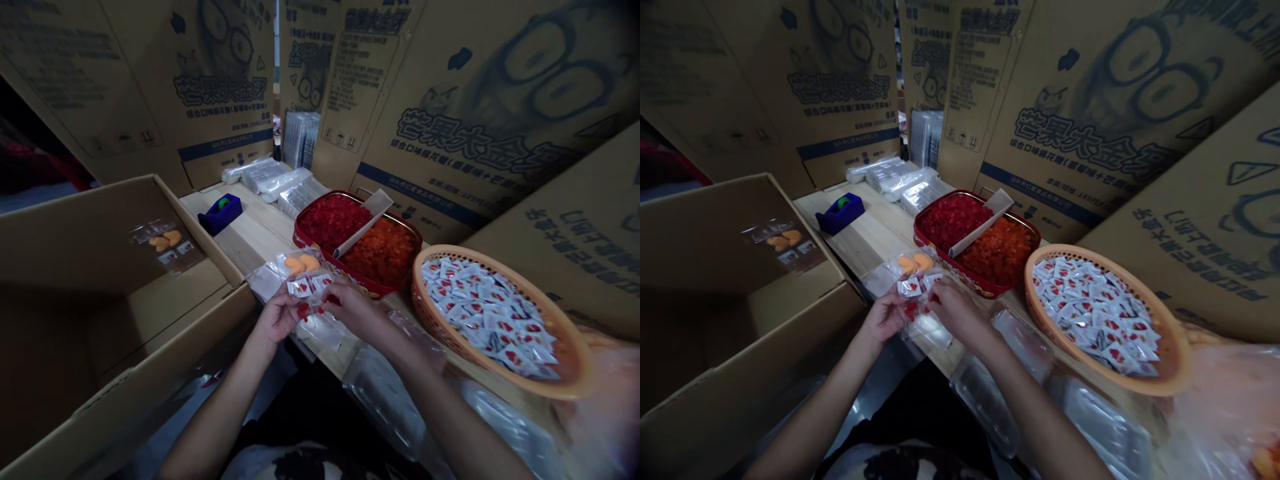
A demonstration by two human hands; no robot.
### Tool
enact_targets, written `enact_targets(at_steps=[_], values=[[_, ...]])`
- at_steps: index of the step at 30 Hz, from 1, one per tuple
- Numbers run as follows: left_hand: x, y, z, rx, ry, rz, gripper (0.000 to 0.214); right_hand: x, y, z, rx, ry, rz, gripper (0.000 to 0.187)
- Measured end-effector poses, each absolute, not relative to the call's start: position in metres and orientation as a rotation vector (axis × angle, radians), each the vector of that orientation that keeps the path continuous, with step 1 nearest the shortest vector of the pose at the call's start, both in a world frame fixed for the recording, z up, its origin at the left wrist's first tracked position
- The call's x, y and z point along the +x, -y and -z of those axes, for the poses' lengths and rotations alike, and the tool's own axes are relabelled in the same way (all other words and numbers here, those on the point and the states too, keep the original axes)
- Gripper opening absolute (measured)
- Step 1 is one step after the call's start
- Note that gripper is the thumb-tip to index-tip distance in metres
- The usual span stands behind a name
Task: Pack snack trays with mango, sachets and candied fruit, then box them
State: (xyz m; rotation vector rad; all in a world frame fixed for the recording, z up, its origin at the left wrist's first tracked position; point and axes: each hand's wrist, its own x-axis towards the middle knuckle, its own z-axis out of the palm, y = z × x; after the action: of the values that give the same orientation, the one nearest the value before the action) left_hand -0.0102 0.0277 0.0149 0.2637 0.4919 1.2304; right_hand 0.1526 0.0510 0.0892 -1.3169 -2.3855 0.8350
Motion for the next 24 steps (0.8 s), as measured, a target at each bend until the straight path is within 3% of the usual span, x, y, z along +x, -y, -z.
enact_targets(at_steps=[13, 18, 24], values=[[-0.010, -0.030, -0.011, 0.241, -0.491, -1.236, 0.067, 0.159, -0.042, -0.082, -1.169, 2.390, -0.853, 0.037], [-0.012, -0.029, -0.009, 0.231, -0.488, -1.235, 0.067, 0.170, -0.049, -0.091, -1.325, 2.319, -0.789, 0.016], [-0.014, -0.028, -0.010, 0.232, -0.485, -1.227, 0.067, 0.179, -0.046, -0.092, -1.415, 2.501, -0.782, 0.017]])
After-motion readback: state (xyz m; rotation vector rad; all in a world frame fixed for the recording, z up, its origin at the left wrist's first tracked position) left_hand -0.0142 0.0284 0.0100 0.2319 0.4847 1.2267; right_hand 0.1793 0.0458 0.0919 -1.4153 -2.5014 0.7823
